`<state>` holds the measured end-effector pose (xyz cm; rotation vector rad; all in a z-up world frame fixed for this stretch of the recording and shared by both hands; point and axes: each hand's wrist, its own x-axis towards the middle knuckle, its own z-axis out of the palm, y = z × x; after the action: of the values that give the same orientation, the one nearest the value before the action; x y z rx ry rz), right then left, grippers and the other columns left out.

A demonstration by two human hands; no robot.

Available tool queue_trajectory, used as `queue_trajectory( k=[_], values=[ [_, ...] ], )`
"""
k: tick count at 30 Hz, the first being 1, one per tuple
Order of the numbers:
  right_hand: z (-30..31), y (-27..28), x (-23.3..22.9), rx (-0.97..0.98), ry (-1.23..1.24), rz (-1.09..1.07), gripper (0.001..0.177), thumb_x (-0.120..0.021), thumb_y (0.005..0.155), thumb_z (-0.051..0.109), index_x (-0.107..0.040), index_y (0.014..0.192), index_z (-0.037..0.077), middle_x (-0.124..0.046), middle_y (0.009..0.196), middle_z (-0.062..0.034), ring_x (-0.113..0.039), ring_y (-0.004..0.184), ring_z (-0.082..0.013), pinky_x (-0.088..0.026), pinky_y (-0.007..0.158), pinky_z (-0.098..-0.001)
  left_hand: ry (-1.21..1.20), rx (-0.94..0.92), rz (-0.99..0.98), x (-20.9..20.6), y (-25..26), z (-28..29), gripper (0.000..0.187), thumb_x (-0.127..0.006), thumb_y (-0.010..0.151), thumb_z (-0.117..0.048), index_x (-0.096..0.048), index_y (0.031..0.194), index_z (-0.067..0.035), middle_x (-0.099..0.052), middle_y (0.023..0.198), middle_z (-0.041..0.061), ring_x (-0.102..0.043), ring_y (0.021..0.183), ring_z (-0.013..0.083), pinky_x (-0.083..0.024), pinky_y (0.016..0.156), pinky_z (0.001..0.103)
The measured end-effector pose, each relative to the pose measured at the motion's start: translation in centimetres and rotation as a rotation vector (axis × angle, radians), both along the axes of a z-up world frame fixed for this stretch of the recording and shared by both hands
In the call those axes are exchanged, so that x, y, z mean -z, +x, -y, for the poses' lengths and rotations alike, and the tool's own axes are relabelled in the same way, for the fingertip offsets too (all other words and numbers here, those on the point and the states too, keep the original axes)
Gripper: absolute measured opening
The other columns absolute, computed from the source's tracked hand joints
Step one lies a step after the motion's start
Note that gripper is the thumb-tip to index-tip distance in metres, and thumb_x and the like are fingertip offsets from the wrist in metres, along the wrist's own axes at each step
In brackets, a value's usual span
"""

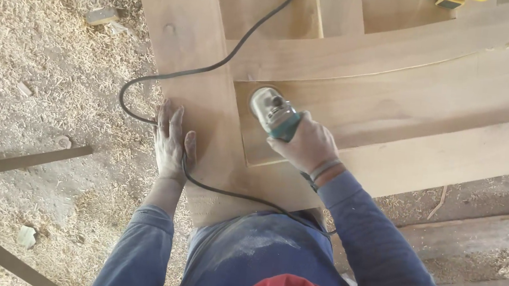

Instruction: Using an angle grinder with a sanding disc to smooth and finish the surface of a wooden door.

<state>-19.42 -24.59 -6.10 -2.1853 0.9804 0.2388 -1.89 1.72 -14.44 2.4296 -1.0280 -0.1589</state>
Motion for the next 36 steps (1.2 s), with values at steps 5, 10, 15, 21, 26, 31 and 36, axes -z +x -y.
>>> queue_trajectory(
  k=[5,10,15,21,26,31,36],
  values=[
    [-0.4,1.5,-0.2,-0.055,0.027,0.001,0.062,-0.083,0.071,0.050,-0.061,0.101,0.000,-0.073,0.083,-0.0225,-0.072,0.082,-0.0409,-0.058,0.077,-0.0498,-0.014,-0.002,-0.013,0.0,0.0,0.0,0.056,-0.036,0.110,-0.043,-0.043,0.154,-0.008,-0.029,0.166,0.023,-0.026,0.155,0.0511,-0.030,0.126,0.060],
    [0.0,1.6,0.1,-0.100,0.006,-0.045,0.064,-0.083,0.071,0.051,-0.060,0.101,-0.001,-0.073,0.083,-0.0222,-0.072,0.082,-0.0410,-0.058,0.077,-0.0498,-0.029,-0.002,-0.015,0.0,0.0,0.2,0.057,-0.035,0.110,-0.044,-0.043,0.154,-0.009,-0.031,0.165,0.025,-0.027,0.154,0.0515,-0.030,0.126,0.060],
    [2.3,0.1,0.3,-0.098,0.005,-0.119,0.065,-0.082,0.072,0.052,-0.060,0.103,0.000,-0.073,0.085,-0.0207,-0.074,0.081,-0.0386,-0.060,0.077,-0.0473,-0.008,0.001,-0.030,0.2,0.0,0.0,0.058,-0.033,0.110,-0.045,-0.041,0.155,-0.009,-0.030,0.166,0.024,-0.027,0.155,0.0498,-0.030,0.126,0.060],
    [6.2,-3.1,0.7,-0.042,-0.021,-0.189,0.066,-0.084,0.068,0.052,-0.063,0.106,0.003,-0.075,0.089,-0.0207,-0.074,0.084,-0.0382,-0.060,0.079,-0.0469,0.044,0.005,0.008,0.4,0.1,0.0,0.059,-0.029,0.111,-0.048,-0.039,0.156,-0.011,-0.029,0.167,0.022,-0.024,0.156,0.0497,-0.028,0.127,0.062],
    [9.8,-6.5,0.8,0.026,-0.047,-0.236,0.063,-0.085,0.066,0.051,-0.067,0.104,0.003,-0.075,0.091,-0.0226,-0.073,0.088,-0.0406,-0.059,0.083,-0.0485,0.085,0.021,0.083,0.6,0.2,0.0,0.063,-0.023,0.110,-0.053,-0.040,0.156,-0.013,-0.030,0.167,0.022,-0.021,0.157,0.0485,-0.024,0.128,0.065],
    [13.2,-10.0,1.3,0.063,-0.088,-0.118,0.067,-0.085,0.066,0.049,-0.069,0.117,0.009,-0.074,0.100,-0.0202,-0.071,0.094,-0.0424,-0.056,0.083,-0.0504,0.123,0.016,0.104,-0.9,-0.4,0.6,0.066,-0.020,0.112,-0.055,-0.042,0.154,-0.009,-0.032,0.164,0.023,-0.020,0.157,0.0481,-0.022,0.128,0.067],
    [16.7,-13.5,2.9,0.138,-0.067,-0.203,0.061,-0.086,0.068,0.049,-0.072,0.111,0.008,-0.074,0.101,-0.0215,-0.071,0.097,-0.0408,-0.057,0.087,-0.0493,0.143,0.014,0.152,-0.6,-2.1,0.0,0.066,-0.019,0.112,-0.054,-0.045,0.151,-0.008,-0.034,0.162,0.022,-0.021,0.158,0.0464,-0.020,0.131,0.066]
  ],
)
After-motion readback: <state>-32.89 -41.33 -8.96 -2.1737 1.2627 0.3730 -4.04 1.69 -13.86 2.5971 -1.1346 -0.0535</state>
